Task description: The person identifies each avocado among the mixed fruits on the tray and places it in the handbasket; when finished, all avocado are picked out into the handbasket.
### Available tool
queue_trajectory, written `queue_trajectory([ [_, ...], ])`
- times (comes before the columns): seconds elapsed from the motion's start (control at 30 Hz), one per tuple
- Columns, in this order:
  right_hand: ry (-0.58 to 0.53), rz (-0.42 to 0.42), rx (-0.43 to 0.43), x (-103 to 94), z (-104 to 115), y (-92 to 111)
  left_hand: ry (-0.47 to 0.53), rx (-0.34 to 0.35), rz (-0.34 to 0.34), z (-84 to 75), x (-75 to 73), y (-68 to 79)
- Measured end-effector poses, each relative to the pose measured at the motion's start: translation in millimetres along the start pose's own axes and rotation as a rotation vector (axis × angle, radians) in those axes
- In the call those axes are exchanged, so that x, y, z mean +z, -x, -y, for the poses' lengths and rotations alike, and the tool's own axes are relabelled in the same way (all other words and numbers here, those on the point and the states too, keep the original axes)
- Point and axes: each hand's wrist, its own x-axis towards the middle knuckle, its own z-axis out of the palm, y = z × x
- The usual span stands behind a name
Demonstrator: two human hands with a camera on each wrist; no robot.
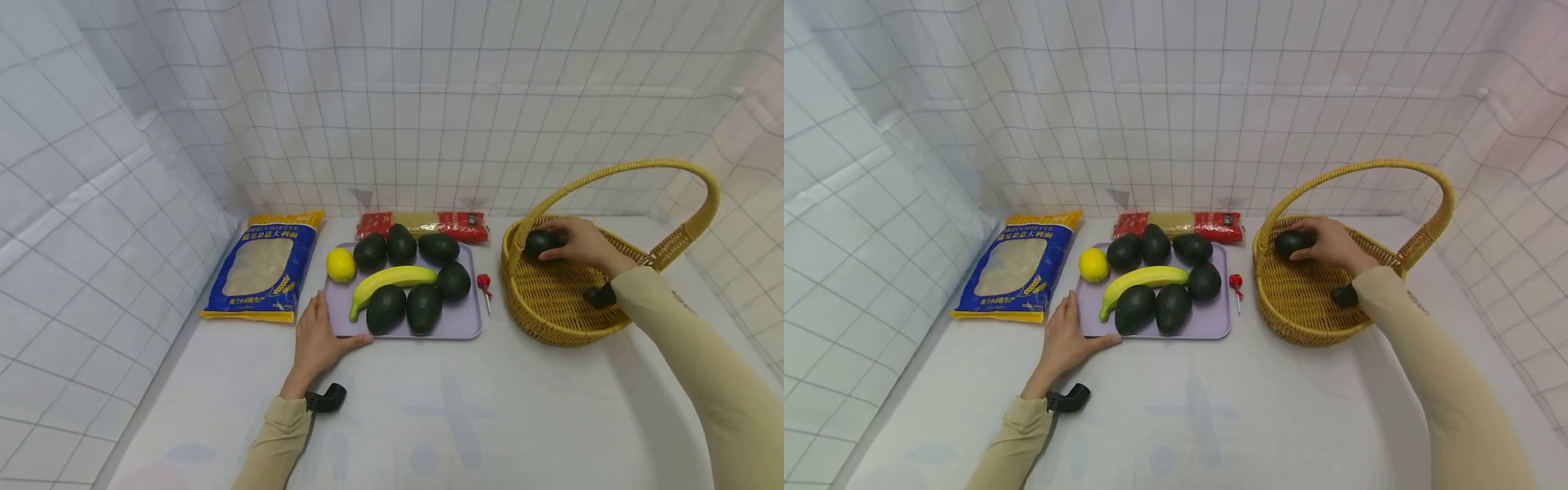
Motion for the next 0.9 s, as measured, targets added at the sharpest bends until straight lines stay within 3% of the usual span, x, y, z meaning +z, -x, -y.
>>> queue_trajectory([
  [0.9,-0.026,0.034,0.008,-10.4,6.1,11.7,0.009,-0.024,0.016,-1.1,-1.0,0.6],
])
